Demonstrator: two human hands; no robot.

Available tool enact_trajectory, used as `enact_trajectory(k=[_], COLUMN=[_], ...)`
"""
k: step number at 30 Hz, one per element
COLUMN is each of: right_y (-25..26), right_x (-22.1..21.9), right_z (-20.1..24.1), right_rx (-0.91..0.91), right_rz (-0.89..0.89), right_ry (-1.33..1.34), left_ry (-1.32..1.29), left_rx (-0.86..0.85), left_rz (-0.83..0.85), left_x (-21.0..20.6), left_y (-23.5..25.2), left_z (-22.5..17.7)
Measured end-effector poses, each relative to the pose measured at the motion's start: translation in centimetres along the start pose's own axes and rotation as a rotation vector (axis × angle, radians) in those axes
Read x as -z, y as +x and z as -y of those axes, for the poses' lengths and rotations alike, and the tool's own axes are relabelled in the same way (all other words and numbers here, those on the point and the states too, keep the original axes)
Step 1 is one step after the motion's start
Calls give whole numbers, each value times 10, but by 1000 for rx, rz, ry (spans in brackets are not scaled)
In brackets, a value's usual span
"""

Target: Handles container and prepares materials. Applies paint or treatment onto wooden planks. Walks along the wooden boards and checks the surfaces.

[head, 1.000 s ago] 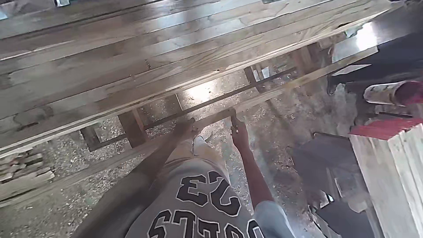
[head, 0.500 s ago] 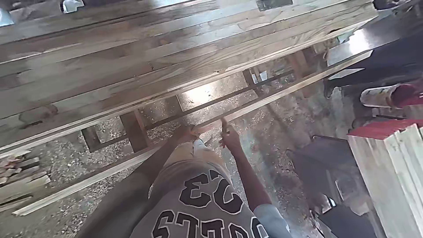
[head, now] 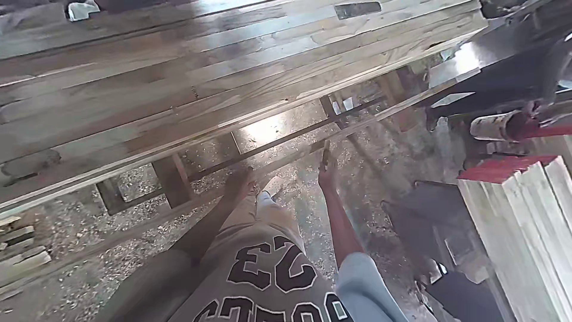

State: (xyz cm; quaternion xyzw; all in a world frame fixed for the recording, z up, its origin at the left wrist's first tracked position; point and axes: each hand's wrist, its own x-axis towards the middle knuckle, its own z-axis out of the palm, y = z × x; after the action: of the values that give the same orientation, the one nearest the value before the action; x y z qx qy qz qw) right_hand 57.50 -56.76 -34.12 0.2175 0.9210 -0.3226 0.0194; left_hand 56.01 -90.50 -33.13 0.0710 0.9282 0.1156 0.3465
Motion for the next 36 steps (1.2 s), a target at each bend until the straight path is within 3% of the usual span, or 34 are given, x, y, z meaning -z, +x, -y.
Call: enact_trajectory(k=[4,7,9,12,16,20,24,27,30,33,36], right_y=[-15,-9,16,36,-17,-49,-62,-44,-12,-12,-19], right_x=[12,46,65,63,33,32,27,15,-1,-4,22], right_z=[23,44,58,89,100,97,59,28,15,25,39], right_rx=[-245,-330,-346,-435,-476,-594,-540,-293,-72,-124,-224], right_rz=[195,247,245,316,462,660,373,200,108,199,320], right_ry=[-417,-373,-249,-154,237,526,648,381,40,-340,-422], left_ry=[-136,-444,-539,-331,-209,-117,-42,-19,-26,-228,-517], left_rx=[-48,-83,-86,-63,-24,56,79,78,25,-55,47], left_rz=[214,371,404,318,303,227,-50,-61,78,275,373], left_x=[20,15,6,8,14,16,-1,-5,5,11,13], left_y=[12,25,26,21,13,-1,-11,-8,0,16,16], left_z=[21,57,60,51,41,41,37,33,48,87,97])
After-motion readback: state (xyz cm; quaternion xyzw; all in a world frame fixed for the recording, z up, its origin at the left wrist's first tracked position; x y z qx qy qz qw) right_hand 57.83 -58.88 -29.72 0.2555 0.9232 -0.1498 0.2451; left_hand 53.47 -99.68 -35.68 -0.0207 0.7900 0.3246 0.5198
